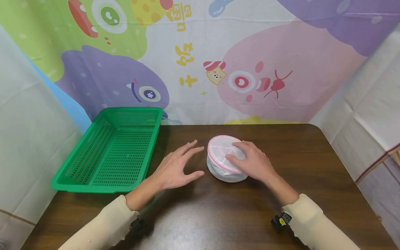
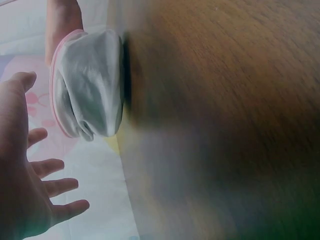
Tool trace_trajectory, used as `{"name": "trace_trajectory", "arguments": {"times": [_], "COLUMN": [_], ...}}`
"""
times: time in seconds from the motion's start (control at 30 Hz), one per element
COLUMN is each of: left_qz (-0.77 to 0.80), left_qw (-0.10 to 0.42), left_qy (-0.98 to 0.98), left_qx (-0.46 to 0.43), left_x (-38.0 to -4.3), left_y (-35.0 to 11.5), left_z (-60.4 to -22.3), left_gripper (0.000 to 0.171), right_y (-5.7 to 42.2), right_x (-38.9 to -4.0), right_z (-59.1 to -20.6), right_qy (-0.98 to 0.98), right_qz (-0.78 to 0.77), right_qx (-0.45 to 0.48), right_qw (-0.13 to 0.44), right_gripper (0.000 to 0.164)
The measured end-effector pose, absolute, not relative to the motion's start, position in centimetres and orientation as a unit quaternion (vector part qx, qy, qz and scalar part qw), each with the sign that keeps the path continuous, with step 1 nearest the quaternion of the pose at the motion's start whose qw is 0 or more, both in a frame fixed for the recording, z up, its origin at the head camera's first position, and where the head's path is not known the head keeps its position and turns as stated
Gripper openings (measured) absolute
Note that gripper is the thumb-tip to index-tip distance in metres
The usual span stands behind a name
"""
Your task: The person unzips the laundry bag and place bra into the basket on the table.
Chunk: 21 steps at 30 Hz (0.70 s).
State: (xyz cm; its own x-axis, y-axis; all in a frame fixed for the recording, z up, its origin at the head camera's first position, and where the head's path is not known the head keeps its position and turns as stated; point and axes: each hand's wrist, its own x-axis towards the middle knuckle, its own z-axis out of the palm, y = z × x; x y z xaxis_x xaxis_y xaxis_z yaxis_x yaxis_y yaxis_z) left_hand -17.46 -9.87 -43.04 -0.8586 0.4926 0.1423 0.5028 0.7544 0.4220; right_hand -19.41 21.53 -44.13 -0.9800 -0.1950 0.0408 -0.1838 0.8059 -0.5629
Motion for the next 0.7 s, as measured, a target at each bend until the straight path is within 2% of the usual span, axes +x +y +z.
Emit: {"name": "trace_trajectory", "arguments": {"times": [0.7], "left_qz": [-0.236], "left_qw": [0.003], "left_qy": [-0.934], "left_qx": [-0.267], "left_x": [-18.1], "left_y": [-8.6], "left_z": [-43.0], "left_gripper": [0.081], "right_y": [19.9], "right_x": [-19.0], "right_z": [-44.1], "right_qy": [0.949], "right_qz": [-0.294], "right_qx": [-0.114], "right_qw": [-0.004], "right_gripper": [0.066]}}
